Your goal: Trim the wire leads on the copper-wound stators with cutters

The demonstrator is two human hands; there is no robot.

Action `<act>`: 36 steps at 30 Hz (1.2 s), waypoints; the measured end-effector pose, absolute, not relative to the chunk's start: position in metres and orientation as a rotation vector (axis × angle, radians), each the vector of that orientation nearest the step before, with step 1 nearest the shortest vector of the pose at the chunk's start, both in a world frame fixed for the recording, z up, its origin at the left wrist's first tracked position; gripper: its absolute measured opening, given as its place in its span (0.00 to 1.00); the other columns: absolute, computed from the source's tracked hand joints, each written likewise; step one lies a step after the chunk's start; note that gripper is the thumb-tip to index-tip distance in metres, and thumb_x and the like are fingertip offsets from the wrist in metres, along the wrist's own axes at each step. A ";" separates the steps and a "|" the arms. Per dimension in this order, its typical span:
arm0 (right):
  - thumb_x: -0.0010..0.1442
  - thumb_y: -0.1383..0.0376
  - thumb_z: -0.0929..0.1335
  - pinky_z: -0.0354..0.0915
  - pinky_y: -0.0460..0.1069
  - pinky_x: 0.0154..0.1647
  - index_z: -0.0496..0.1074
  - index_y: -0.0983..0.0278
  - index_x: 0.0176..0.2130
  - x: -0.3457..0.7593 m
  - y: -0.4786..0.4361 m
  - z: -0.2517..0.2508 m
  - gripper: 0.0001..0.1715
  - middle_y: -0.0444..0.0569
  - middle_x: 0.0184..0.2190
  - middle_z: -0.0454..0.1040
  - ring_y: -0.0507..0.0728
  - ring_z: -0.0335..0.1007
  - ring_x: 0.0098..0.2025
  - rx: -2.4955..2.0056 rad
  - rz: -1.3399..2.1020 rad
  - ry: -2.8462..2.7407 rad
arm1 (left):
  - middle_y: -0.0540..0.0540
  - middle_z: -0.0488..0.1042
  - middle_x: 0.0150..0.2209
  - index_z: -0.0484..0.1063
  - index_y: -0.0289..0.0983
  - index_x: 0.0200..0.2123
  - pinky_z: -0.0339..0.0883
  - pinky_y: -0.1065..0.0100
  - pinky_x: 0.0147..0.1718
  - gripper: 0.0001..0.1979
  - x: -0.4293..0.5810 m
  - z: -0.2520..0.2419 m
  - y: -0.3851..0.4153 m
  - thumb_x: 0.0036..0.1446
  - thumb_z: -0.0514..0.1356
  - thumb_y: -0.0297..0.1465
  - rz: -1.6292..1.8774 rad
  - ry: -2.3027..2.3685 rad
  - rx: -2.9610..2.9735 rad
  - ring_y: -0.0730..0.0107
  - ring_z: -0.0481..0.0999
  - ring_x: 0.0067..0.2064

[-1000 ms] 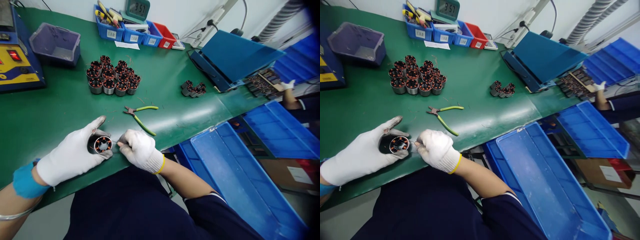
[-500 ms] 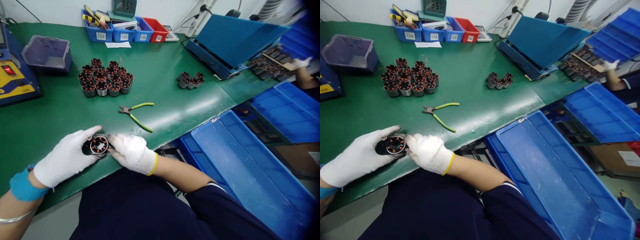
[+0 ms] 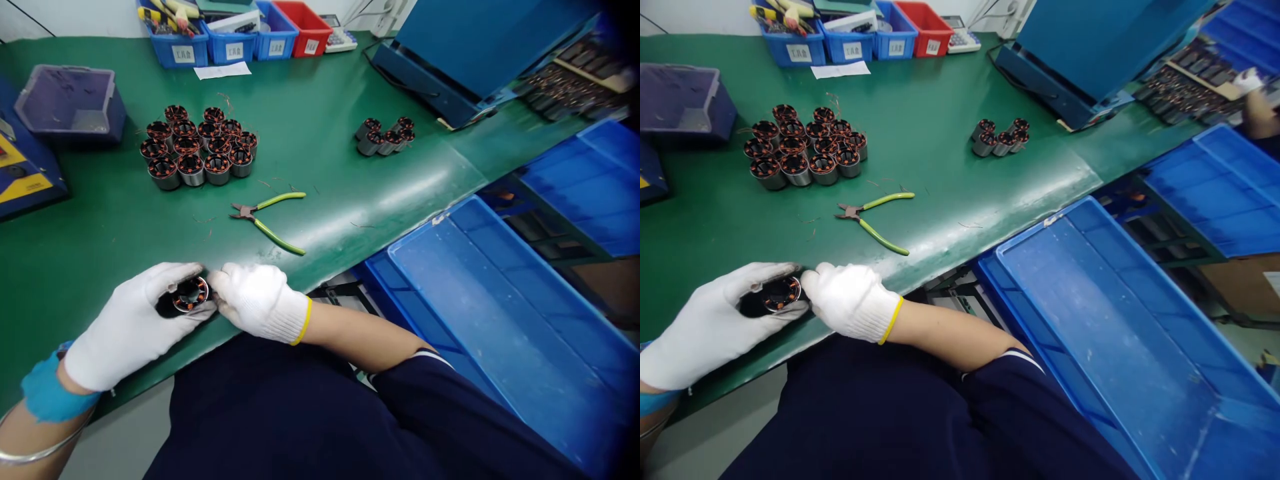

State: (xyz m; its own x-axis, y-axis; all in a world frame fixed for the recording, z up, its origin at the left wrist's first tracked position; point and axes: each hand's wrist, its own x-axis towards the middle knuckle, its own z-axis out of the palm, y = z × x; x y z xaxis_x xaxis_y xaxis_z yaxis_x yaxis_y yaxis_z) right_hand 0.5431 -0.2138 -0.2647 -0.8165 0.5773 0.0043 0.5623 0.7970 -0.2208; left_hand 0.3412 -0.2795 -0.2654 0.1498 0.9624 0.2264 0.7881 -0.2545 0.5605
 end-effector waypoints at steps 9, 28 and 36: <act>0.68 0.65 0.65 0.65 0.49 0.45 0.77 0.62 0.46 0.594 -0.178 -0.246 0.12 0.48 0.42 0.79 0.57 0.75 0.45 -0.924 0.653 -2.674 | 0.48 0.80 0.48 0.74 0.44 0.50 0.75 0.62 0.44 0.16 0.345 -0.262 -0.280 0.61 0.63 0.43 0.755 1.668 2.155 0.61 0.81 0.44; 0.69 0.54 0.64 0.48 0.49 0.27 0.79 0.62 0.37 0.554 -0.176 -0.257 0.20 0.47 0.35 0.80 0.55 0.72 0.36 -0.674 0.780 -2.898 | 0.47 0.77 0.47 0.71 0.43 0.48 0.72 0.65 0.43 0.13 0.340 -0.264 -0.274 0.62 0.64 0.39 0.740 1.511 2.203 0.64 0.78 0.44; 0.70 0.57 0.64 0.54 0.47 0.30 0.77 0.63 0.35 0.560 -0.169 -0.251 0.18 0.47 0.34 0.78 0.54 0.72 0.36 -0.607 1.007 -2.850 | 0.43 0.73 0.37 0.69 0.38 0.38 0.70 0.61 0.35 0.07 0.361 -0.274 -0.272 0.62 0.54 0.34 0.894 1.580 2.416 0.61 0.73 0.37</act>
